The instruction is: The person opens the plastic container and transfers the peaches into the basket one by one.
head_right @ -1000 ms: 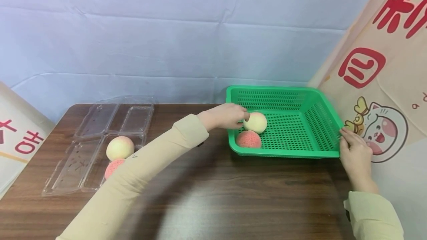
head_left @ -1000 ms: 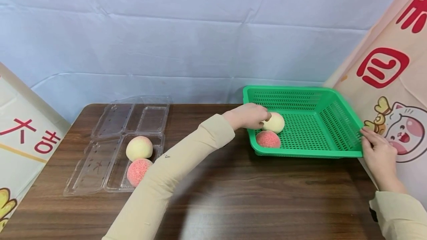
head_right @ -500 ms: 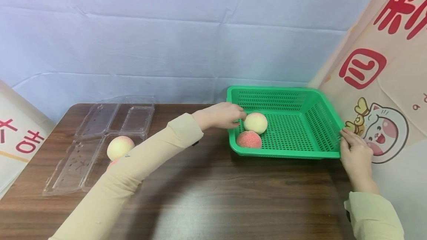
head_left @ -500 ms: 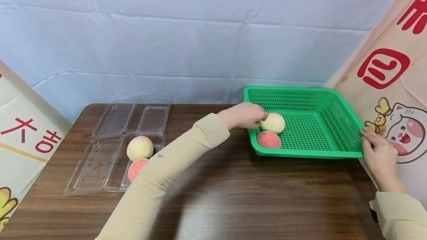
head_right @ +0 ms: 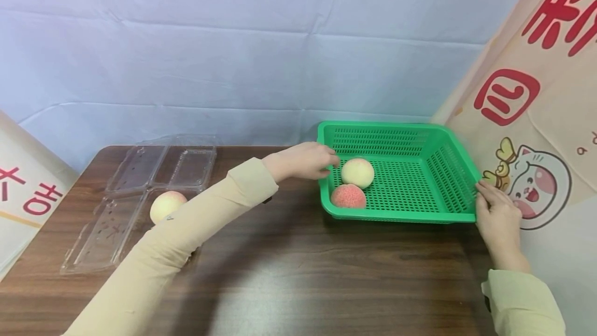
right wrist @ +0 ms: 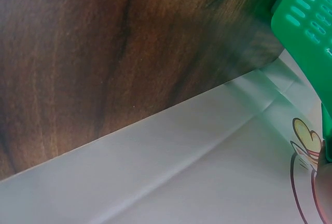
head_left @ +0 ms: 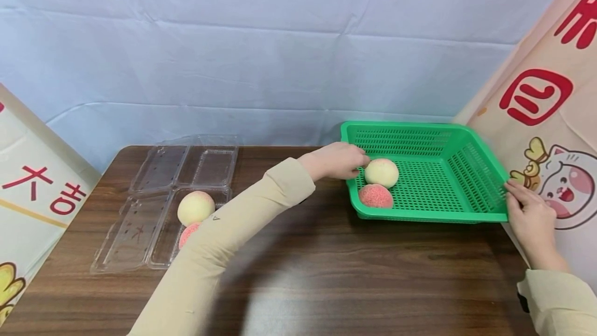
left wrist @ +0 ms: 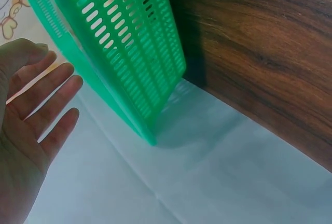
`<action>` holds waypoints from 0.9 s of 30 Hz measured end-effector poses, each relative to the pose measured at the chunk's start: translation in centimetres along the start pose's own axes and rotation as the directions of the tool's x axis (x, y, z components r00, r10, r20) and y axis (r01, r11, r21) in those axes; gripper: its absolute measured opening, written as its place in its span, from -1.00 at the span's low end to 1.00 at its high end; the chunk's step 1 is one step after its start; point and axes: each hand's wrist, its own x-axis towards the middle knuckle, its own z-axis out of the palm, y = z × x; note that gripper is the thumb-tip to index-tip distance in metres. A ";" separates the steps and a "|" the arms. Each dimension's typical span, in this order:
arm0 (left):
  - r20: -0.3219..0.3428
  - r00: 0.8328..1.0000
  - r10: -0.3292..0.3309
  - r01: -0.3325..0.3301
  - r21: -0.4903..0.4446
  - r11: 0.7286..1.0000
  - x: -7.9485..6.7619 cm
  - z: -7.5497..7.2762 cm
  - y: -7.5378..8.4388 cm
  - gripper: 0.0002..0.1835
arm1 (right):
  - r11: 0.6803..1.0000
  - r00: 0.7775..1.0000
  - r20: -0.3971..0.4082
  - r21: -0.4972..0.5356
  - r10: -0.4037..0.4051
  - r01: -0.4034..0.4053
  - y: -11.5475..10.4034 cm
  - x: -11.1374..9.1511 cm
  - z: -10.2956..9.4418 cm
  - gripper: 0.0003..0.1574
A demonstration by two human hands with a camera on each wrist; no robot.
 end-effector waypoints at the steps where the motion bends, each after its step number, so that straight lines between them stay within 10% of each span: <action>1: -0.002 1.000 -0.001 0.001 0.002 1.000 -0.1 -0.1 0.0 -0.74 | 1.000 1.000 0.001 -0.001 0.001 -0.001 0.0 0.0 0.0 -0.57; 27: -0.023 1.000 -0.005 0.007 0.067 0.998 -3.0 -0.4 -1.1 -0.82 | 1.000 1.000 0.005 0.010 0.006 -0.006 0.1 0.1 0.0 -0.57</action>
